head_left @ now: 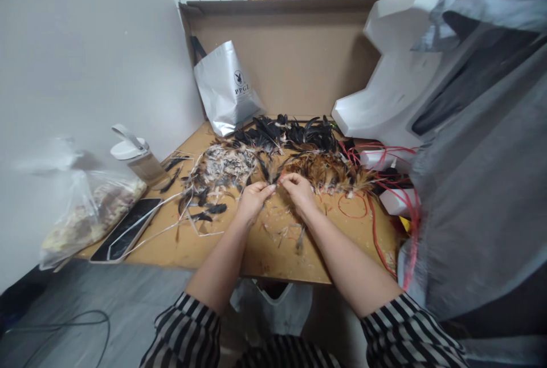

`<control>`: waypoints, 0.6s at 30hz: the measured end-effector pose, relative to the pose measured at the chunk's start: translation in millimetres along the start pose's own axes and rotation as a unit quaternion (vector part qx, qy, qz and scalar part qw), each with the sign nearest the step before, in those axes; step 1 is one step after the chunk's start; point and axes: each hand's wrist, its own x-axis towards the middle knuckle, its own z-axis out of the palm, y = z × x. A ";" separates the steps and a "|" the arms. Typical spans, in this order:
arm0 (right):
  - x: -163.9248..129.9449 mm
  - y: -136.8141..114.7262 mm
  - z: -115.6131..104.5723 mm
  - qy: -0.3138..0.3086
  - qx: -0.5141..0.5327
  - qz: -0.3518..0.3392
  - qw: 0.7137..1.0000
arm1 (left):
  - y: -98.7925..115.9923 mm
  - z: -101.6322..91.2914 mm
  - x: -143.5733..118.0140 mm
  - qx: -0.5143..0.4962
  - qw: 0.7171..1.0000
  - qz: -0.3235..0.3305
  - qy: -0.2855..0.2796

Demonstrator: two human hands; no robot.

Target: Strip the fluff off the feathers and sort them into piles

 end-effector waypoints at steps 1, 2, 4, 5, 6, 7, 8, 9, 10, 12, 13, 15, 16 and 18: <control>-0.4 0.5 0.3 -0.004 0.013 0.006 1.000 | 0.4 0.7 -0.4 -0.004 1.000 0.000 0.000; -0.8 1.0 0.4 -0.012 0.028 0.013 0.999 | 1.5 1.5 -0.9 -0.012 1.000 -0.001 -0.003; -1.2 2.5 0.2 -0.038 0.061 0.029 0.997 | 5.1 3.0 -2.1 -0.035 0.999 -0.004 -0.017; -1.2 3.3 0.1 -0.053 0.075 0.038 0.995 | 7.0 3.7 -2.7 -0.048 0.999 -0.007 -0.023; -1.1 4.1 0.1 -0.065 0.086 0.047 0.993 | 8.7 4.3 -3.2 -0.060 0.998 -0.010 -0.028; -1.0 4.9 0.1 -0.074 0.094 0.054 0.991 | 10.0 4.7 -3.6 -0.072 0.997 -0.012 -0.031; -1.0 5.4 0.4 -0.079 0.098 0.059 0.990 | 10.9 5.0 -3.8 -0.082 0.996 -0.014 -0.031; -1.2 5.8 0.8 -0.081 0.100 0.062 0.990 | 11.1 5.3 -3.9 -0.090 0.995 -0.014 -0.028; -1.4 6.0 1.4 -0.080 0.100 0.064 0.990 | 10.9 5.5 -3.9 -0.094 0.995 -0.013 -0.026; -2.2 6.0 2.8 -0.078 0.097 0.067 0.990 | 9.2 5.6 -3.5 -0.094 0.995 -0.009 -0.023; -2.6 5.9 3.5 -0.076 0.096 0.068 0.990 | 7.9 5.6 -3.1 -0.090 0.996 -0.006 -0.021; -3.4 5.7 4.8 -0.072 0.099 0.071 0.990 | 5.2 5.1 -1.9 -0.076 0.997 0.001 -0.016; -3.8 5.5 5.2 -0.071 0.103 0.072 0.990 | 3.8 4.6 -1.1 -0.068 0.998 0.005 -0.014; -4.6 4.9 5.8 -0.070 0.115 0.078 0.988 | 1.5 3.3 0.7 -0.054 0.998 0.014 -0.008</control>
